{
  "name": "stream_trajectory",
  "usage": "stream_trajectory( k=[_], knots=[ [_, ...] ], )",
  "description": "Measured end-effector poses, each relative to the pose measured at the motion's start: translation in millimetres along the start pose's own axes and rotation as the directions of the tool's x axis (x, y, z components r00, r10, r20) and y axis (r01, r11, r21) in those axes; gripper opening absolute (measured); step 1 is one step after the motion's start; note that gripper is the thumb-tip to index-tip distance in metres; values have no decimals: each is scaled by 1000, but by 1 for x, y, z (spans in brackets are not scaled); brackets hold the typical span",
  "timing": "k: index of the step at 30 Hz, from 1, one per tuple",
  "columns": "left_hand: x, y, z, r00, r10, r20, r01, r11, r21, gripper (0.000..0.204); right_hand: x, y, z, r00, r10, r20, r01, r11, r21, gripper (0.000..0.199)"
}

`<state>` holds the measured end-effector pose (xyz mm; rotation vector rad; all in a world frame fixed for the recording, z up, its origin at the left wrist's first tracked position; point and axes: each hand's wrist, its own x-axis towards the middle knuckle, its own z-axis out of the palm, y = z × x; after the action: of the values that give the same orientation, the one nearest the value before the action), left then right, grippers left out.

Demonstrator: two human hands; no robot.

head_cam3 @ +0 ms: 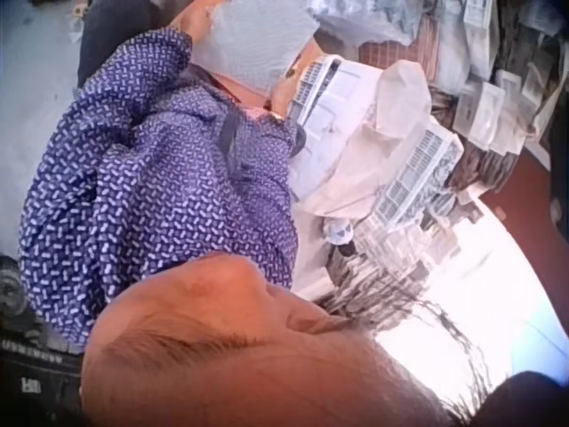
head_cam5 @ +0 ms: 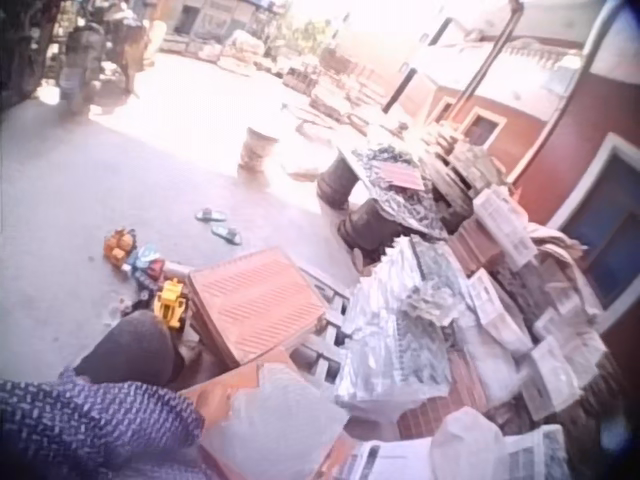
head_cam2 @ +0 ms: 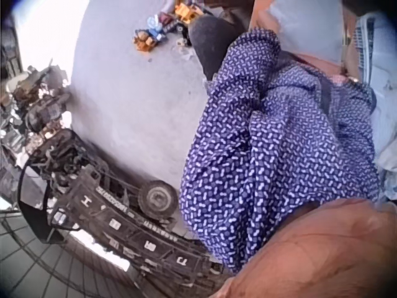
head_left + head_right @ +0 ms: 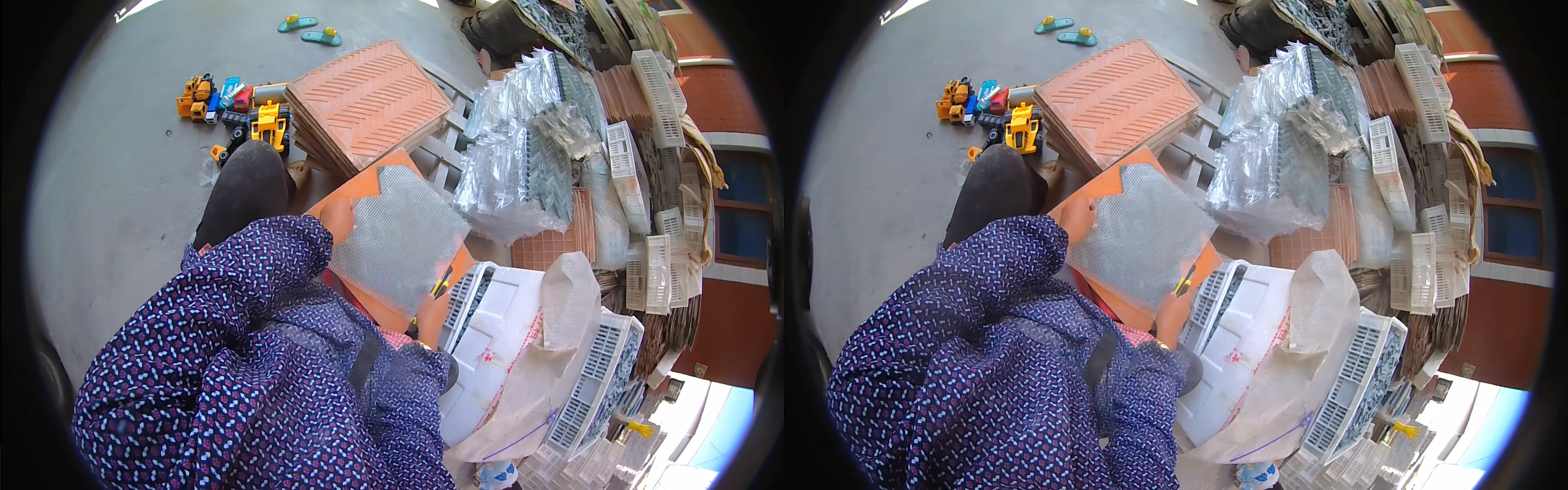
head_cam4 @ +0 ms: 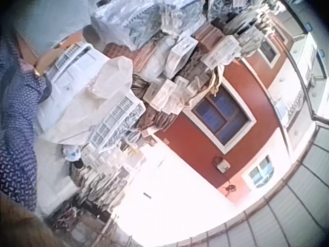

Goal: The person sits on the ground and uses a utility knife to cut a patterned tile sheet placed on an orange board. They repeatedly score and snap the tile to separate pieces, handling the tile and knife throughout the clip.

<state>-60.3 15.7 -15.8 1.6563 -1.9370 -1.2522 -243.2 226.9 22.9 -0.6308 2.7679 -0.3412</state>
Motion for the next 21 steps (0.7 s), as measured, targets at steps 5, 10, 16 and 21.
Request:
stream_trajectory(
  k=[5,10,16,21],
  knots=[
    [48,19,1,979,199,39,-194,976,-97,14,-49,-18,-44,991,-44,125,20,982,187,33],
    [48,21,-7,978,174,113,-169,984,-52,22,-41,-89,-36,887,-438,147,359,853,378,46],
    [38,38,-14,977,201,73,-202,979,7,9,5,-164,-8,691,-677,252,670,731,129,53],
    [41,28,-10,975,199,103,-202,979,13,9,15,-172,11,647,-689,325,726,688,14,50]
  ],
)
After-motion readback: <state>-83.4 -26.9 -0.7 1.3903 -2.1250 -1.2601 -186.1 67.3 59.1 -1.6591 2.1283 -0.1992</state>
